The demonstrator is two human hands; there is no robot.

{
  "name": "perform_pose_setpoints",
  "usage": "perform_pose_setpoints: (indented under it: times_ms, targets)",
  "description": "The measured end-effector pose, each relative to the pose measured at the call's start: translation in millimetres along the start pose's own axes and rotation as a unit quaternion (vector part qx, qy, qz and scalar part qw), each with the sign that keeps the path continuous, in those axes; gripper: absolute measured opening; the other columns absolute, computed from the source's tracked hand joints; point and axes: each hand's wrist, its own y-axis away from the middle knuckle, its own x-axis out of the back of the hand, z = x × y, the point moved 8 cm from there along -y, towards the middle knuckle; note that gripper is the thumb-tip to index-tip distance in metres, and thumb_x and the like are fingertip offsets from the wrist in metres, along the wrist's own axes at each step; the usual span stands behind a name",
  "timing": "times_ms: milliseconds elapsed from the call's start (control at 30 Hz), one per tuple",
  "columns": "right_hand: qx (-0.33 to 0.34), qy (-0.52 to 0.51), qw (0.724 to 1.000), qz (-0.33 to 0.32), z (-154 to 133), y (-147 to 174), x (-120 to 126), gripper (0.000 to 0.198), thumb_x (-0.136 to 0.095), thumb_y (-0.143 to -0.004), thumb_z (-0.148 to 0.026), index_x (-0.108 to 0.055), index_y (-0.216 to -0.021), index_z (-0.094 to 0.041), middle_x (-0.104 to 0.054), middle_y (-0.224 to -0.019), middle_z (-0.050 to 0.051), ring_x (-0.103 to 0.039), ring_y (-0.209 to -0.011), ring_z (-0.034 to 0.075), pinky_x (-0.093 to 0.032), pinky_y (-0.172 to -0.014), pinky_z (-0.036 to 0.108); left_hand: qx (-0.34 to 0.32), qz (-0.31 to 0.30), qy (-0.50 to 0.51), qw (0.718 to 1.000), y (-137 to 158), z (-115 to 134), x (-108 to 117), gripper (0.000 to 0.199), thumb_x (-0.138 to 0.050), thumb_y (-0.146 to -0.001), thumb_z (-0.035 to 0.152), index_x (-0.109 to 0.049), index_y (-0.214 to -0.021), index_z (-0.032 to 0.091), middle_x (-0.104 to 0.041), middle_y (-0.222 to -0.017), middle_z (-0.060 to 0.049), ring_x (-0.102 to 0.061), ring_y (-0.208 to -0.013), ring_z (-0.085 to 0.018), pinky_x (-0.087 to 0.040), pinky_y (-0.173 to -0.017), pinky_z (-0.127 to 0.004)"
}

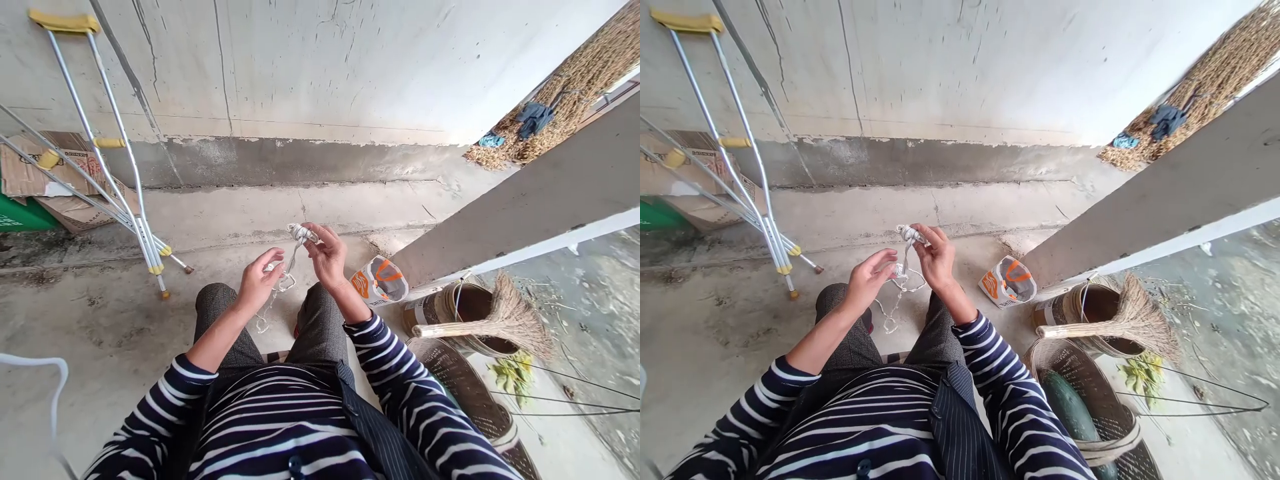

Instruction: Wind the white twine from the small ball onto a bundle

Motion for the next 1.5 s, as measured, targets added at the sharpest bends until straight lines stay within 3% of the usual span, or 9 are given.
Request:
perform_pose_setpoints:
  times_ms: [133, 267, 500, 767, 1000, 1133, 1267, 1400, 1500]
  targets:
    - [0.034, 0.035, 0.999, 0.004, -16, -1, -6, 0.024, -0.063, -0.090, -0.025, -0.077, -0.111, -0.023, -0.072, -0.101, 0.005, -0.063, -0.081, 0.016, -0.050, -0.066, 0.026, 0.018, -0.013, 0.082, 0.996, 0, 4, -30, 0.039, -0.077, -0.078, 0.042, -0.069, -0.105, 0.015, -0.070, -0.101, -0.007, -0.065, -0.094, -0.020, -0.055, -0.082, -0.029]
    - [0.043, 0.030, 0.998, 0.015, -23, -4, -6, 0.024, -0.062, -0.089, -0.021, -0.078, -0.108, -0.023, -0.072, -0.099, 0.004, -0.062, -0.077, 0.016, -0.051, -0.070, 0.027, 0.057, -0.031, 0.133, 0.989, 5, 2, -38, 0.035, -0.074, -0.080, 0.048, -0.067, -0.087, 0.015, -0.067, -0.079, -0.003, -0.064, -0.077, -0.016, -0.054, -0.080, -0.029]
    - [0.004, 0.039, 0.999, 0.016, -5, -7, -5, 0.025, -0.062, -0.088, -0.022, -0.078, -0.107, -0.022, -0.071, -0.095, 0.004, -0.058, -0.073, 0.014, -0.049, -0.069, 0.026, 0.051, -0.115, 0.018, 0.992, 15, 21, -34, 0.039, -0.071, -0.084, 0.047, -0.065, -0.104, 0.014, -0.063, -0.061, 0.002, -0.054, -0.048, -0.011, -0.045, -0.055, -0.024]
    - [-0.117, -0.091, 0.987, 0.057, 29, 2, -7, 0.028, -0.071, -0.078, -0.033, -0.077, -0.102, -0.020, -0.065, -0.080, -0.001, -0.042, -0.057, 0.009, -0.040, -0.053, 0.024, 0.162, -0.186, 0.182, 0.952, 13, -6, -22, 0.041, -0.073, -0.083, 0.046, -0.067, -0.103, 0.011, -0.066, -0.069, -0.003, -0.052, -0.047, -0.009, -0.041, -0.051, -0.023]
    - [-0.146, -0.221, 0.964, 0.034, 18, 14, -29, 0.033, -0.073, -0.073, -0.035, -0.074, -0.102, -0.018, -0.064, -0.076, -0.001, -0.048, -0.053, 0.008, -0.043, -0.051, 0.025, 0.193, -0.286, 0.083, 0.935, 15, -25, -29, 0.037, -0.077, -0.080, 0.047, -0.068, -0.084, 0.011, -0.071, -0.073, -0.008, -0.064, -0.059, -0.014, -0.046, -0.056, -0.024]
    - [-0.135, -0.214, 0.965, 0.067, 15, 12, -26, 0.032, -0.074, -0.073, -0.034, -0.075, -0.100, -0.018, -0.065, -0.075, 0.000, -0.052, -0.058, 0.010, -0.045, -0.053, 0.025, 0.201, -0.279, 0.025, 0.939, 15, -30, -28, 0.029, -0.078, -0.077, 0.040, -0.070, -0.081, 0.013, -0.073, -0.074, -0.008, -0.067, -0.065, -0.017, -0.047, -0.056, -0.023]
    - [-0.117, -0.189, 0.972, 0.080, 11, 11, -21, 0.029, -0.073, -0.075, -0.035, -0.075, -0.100, -0.019, -0.067, -0.082, 0.002, -0.054, -0.059, 0.011, -0.047, -0.053, 0.025, 0.227, -0.296, 0.038, 0.927, 18, -42, -27, 0.028, -0.079, -0.074, 0.038, -0.071, -0.083, 0.013, -0.071, -0.066, -0.007, -0.064, -0.055, -0.015, -0.047, -0.053, -0.023]
    - [-0.145, -0.184, 0.970, 0.061, 15, 12, -22, 0.031, -0.071, -0.077, -0.033, -0.075, -0.104, -0.018, -0.056, -0.061, -0.005, -0.044, -0.044, 0.007, -0.036, -0.042, 0.023, 0.239, -0.354, 0.054, 0.903, 29, -44, -33, 0.032, -0.080, -0.075, 0.040, -0.070, -0.088, 0.013, -0.071, -0.064, -0.006, -0.057, -0.045, -0.011, -0.042, -0.049, -0.022]
    - [-0.160, -0.192, 0.966, 0.070, 22, 12, -19, 0.035, -0.070, -0.077, -0.034, -0.075, -0.107, -0.018, -0.053, -0.056, -0.006, -0.042, -0.044, 0.007, -0.037, -0.043, 0.022, 0.218, -0.377, 0.067, 0.898, 40, -31, -40, 0.033, -0.080, -0.078, 0.040, -0.070, -0.094, 0.013, -0.071, -0.066, -0.006, -0.058, -0.045, -0.012, -0.044, -0.049, -0.023]
